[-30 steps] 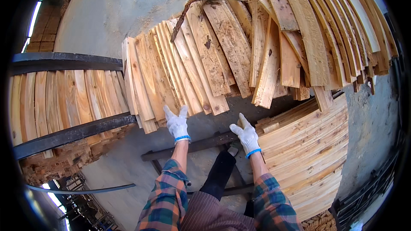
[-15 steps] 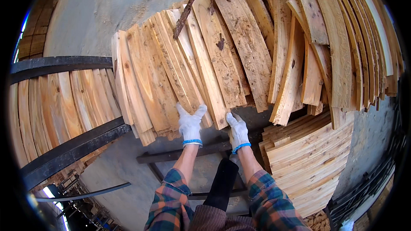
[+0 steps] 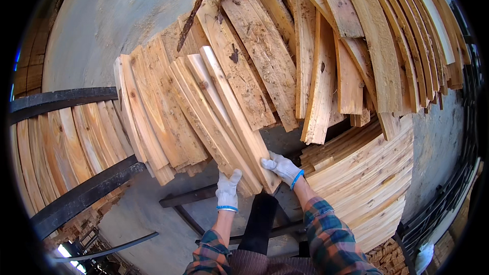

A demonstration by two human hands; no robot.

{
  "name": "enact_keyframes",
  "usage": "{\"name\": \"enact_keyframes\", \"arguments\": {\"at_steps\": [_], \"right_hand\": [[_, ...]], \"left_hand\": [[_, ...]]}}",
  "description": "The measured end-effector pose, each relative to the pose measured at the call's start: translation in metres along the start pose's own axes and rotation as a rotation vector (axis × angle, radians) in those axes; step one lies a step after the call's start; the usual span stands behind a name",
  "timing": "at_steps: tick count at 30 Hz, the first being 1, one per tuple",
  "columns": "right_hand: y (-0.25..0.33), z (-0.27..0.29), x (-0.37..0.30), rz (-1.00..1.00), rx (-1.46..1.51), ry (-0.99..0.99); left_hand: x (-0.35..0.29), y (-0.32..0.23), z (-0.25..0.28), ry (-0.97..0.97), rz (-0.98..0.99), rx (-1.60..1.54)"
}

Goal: The person repeatedly picks up wooden planks from a pile and places them onto a wooden pallet. The person wears gloves and a plaid shirt while performing the task in a workshop environment.

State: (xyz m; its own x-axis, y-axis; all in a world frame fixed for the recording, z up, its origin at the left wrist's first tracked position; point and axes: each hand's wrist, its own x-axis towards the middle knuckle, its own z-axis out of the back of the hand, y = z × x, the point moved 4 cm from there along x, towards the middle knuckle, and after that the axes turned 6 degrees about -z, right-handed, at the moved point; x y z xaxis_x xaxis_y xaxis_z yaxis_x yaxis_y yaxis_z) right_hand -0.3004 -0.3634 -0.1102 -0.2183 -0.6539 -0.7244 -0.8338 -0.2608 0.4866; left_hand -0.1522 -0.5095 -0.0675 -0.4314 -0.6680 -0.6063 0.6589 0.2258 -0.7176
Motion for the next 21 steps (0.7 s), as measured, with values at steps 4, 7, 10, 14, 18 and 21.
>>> {"name": "enact_keyframes", "arguments": {"at_steps": [4,7,10,14,18,21], "right_hand": [[0.011,-0.026,-0.051,-0.160,-0.380,0.100],[-0.036,-0.031,-0.100,-0.163,-0.335,0.353],[0.035,-0.038,-0.088,-0.112,0.277,0.272],[0.082,-0.040,-0.088,0.077,-0.261,0.149],[0.050,-0.036,-0.148,0.132,-0.210,0.176],[0.065,-0.026,-0.222,0.289,-0.392,0.050]], "left_hand": [[-0.049,-0.042,0.019,0.116,0.207,0.062],[-0.122,-0.005,0.050,0.199,0.077,-0.049],[-0.139,-0.025,0.041,0.257,0.317,-0.069],[-0.099,-0.063,-0.018,0.161,0.111,-0.394],[-0.161,-0.055,-0.025,0.173,-0.025,-0.443],[-0.198,-0.078,-0.043,0.319,-0.188,-0.477]]}}
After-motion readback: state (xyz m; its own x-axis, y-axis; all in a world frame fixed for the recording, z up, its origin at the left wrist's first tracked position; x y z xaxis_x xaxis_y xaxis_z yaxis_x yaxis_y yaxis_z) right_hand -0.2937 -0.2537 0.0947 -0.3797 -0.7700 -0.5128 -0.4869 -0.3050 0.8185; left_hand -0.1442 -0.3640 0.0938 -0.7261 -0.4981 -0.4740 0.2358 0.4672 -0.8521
